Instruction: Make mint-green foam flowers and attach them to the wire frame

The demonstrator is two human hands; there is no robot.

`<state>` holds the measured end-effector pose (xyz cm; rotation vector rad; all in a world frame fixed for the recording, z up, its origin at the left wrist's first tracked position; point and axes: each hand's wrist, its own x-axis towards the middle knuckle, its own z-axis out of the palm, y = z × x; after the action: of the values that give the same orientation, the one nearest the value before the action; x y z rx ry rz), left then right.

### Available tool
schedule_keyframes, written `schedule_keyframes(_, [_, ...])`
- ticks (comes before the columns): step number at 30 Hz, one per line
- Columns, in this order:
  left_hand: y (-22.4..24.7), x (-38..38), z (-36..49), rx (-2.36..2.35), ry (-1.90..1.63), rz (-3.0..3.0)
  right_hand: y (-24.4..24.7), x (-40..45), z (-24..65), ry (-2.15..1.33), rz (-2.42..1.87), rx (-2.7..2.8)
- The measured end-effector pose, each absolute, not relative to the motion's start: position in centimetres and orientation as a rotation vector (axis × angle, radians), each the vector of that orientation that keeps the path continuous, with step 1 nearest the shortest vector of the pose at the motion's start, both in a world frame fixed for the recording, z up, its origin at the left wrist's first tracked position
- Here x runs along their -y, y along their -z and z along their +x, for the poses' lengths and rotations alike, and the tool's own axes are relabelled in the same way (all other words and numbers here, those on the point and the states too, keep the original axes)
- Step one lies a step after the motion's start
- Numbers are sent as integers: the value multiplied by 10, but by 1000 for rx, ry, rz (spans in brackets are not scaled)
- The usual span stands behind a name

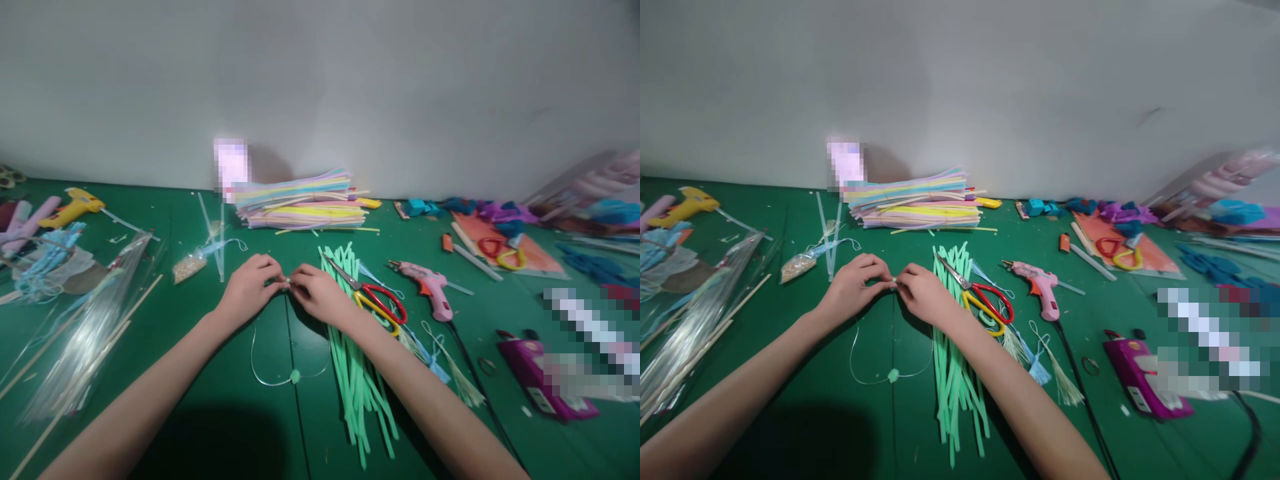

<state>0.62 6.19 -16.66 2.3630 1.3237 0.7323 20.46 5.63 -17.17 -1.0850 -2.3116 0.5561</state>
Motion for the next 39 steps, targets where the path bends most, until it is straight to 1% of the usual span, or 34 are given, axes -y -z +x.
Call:
schedule_keyframes(8, [162,-65,3,-1252,-595,2355,168,-66,209,-690,-1045,2169])
schedule_keyframes(17, [148,-67,-7,-1150,-532,2362,172,-69,214,-586,-1011,2161])
schedule_keyframes(28, [148,-68,-16,-1062,-488,2400,191,-77,220,-575,-1086,2084])
schedule_keyframes(39, [148,-72,-22,-1079,-488,2435,189,-75,219,-618,-1056,1999])
